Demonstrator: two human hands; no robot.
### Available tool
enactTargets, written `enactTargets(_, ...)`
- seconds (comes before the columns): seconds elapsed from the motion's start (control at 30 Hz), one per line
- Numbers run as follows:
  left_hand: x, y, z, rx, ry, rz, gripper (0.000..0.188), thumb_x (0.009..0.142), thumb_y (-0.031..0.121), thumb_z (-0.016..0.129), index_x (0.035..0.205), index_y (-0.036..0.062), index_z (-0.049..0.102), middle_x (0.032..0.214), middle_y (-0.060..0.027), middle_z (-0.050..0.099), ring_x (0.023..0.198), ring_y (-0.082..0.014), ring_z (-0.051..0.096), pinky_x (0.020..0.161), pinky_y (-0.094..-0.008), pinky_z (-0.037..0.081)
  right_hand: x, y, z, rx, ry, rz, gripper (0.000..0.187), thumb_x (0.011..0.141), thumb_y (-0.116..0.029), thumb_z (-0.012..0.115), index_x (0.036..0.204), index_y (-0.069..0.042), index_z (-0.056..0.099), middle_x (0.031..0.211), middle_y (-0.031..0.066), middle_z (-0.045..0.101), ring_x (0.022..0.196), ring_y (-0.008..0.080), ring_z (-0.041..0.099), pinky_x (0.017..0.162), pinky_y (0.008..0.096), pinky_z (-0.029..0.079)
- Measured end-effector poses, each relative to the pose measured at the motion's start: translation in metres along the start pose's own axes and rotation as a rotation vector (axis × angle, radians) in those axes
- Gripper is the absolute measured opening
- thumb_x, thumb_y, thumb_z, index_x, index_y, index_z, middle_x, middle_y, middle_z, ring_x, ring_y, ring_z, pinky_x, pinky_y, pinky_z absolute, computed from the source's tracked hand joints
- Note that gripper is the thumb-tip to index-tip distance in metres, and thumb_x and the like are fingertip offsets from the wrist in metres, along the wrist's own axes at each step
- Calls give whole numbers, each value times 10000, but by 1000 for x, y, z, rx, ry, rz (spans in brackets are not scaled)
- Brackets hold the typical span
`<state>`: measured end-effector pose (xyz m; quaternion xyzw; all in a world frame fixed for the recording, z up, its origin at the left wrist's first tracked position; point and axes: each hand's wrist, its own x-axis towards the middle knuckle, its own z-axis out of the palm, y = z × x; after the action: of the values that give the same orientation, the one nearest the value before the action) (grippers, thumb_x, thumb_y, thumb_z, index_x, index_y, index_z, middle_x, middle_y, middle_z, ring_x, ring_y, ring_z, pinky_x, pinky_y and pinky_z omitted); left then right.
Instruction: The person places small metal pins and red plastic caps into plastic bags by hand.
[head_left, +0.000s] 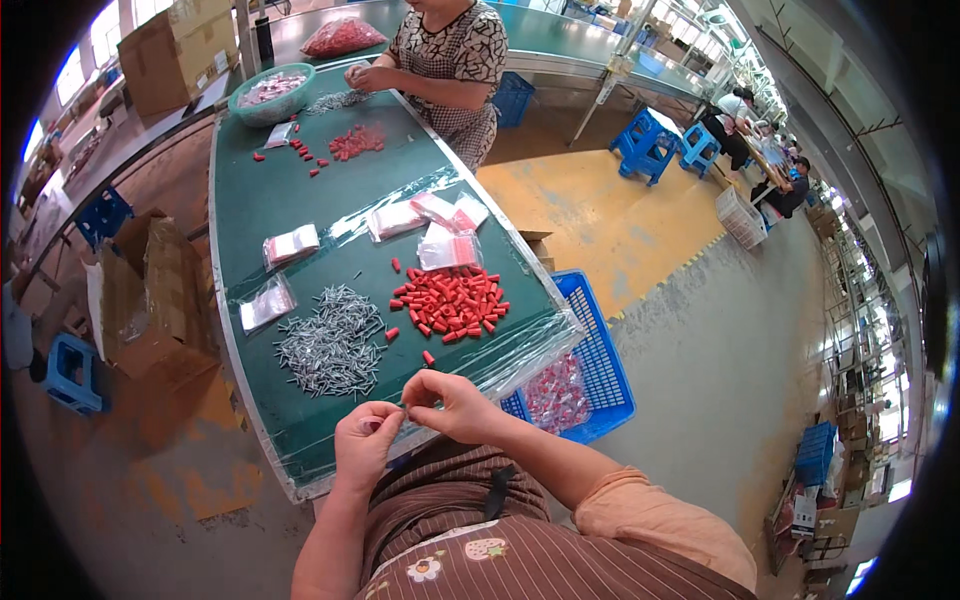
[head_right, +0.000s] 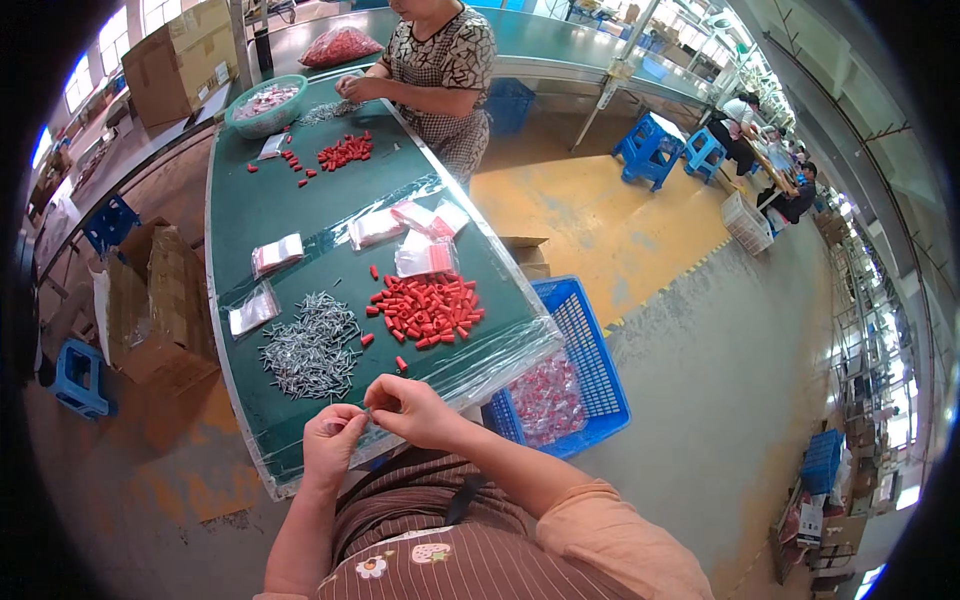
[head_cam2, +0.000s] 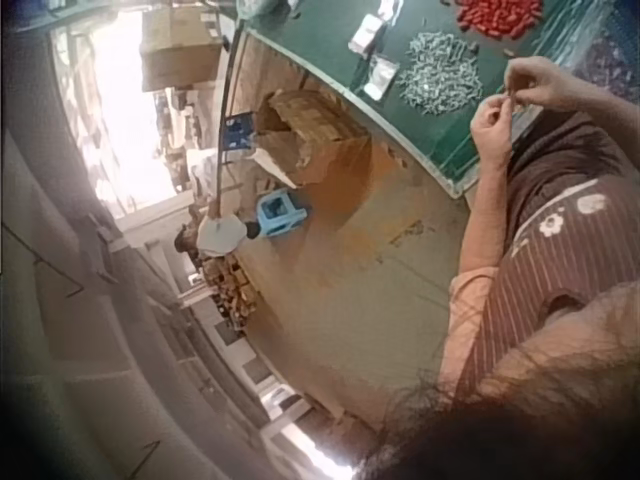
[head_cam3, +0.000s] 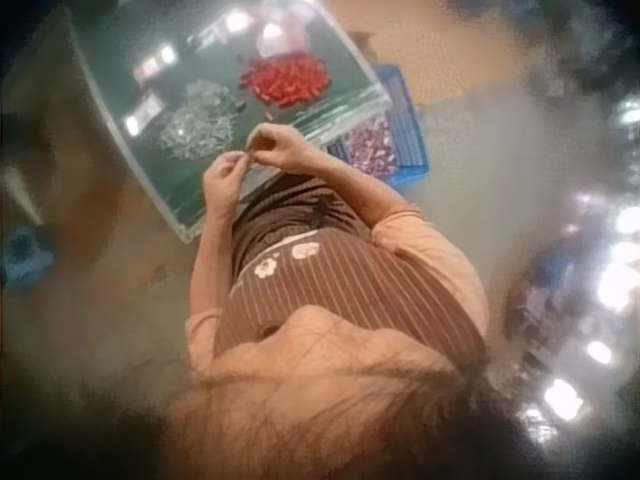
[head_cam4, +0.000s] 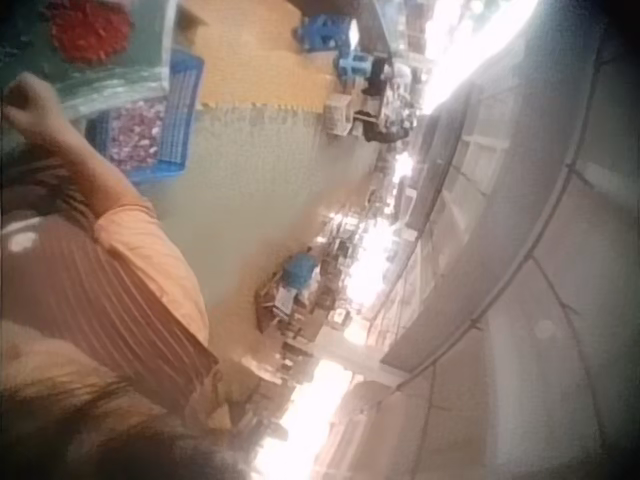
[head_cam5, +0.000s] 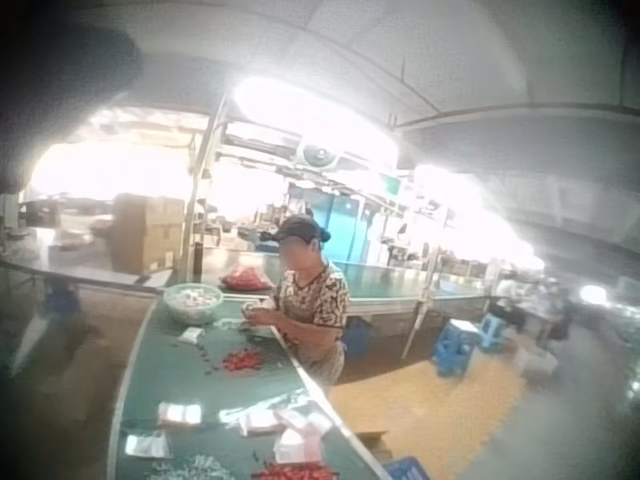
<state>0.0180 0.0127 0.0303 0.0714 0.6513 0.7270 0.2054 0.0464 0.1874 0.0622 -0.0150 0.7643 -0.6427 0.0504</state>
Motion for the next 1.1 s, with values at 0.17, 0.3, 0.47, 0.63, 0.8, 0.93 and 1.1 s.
enactTargets(0.17,-1,-3,-10,-243,-17,-368,211,882,152,617,1037,14,574,759,5,544,574,-70,460,489,-208,381,-43,-20,-54,-237,73,-23,121,795,-34,642,895,4,587,806,60,607,756,132,588,696,269,486)
enactTargets(0.3,6,-4,-12,-859,-152,-461,333,838,78,559,1157,1,502,901,-71,535,638,-116,477,526,-253,408,-99,-28,-139,-492,460,106,181,754,42,611,932,6,605,844,83,605,722,163,596,667,281,485)
enactTargets(0.47,8,-8,-13,-1102,-166,-485,604,648,-71,457,1249,-18,440,1041,-131,499,730,-179,493,612,-317,440,-92,-32,-126,-629,606,-44,197,749,56,599,939,3,605,896,95,601,829,181,592,725,292,471)
enactTargets(0.63,3,-6,-10,-984,-161,-391,672,654,-93,431,1317,13,401,1135,-134,487,828,-204,529,694,-341,484,-48,-27,-33,-465,166,-254,177,754,-2,636,929,-20,615,995,122,607,949,283,570,821,355,457)
enactTargets(0.8,-4,2,-8,-873,-177,-293,727,684,-126,393,1383,65,330,1219,-135,464,1020,-253,552,864,-386,498,-20,-18,20,-483,90,-316,170,752,-72,674,910,-41,620,1089,125,580,1038,300,526,850,382,443)
enactTargets(0.93,-7,1,-4,-930,-202,-278,707,745,-138,384,1408,83,273,1272,-140,437,1098,-268,530,945,-410,462,-4,-12,33,-573,91,-317,167,730,-97,684,868,-34,614,1096,127,576,1026,315,521,865,393,438)
enactTargets(1.1,-5,-4,-10,-981,-294,-226,682,807,-112,416,1433,82,225,1343,-126,379,1200,-268,473,984,-425,430,3,-2,35,-579,51,-269,148,708,-84,676,818,-25,597,1094,127,580,1014,318,523,865,397,441)
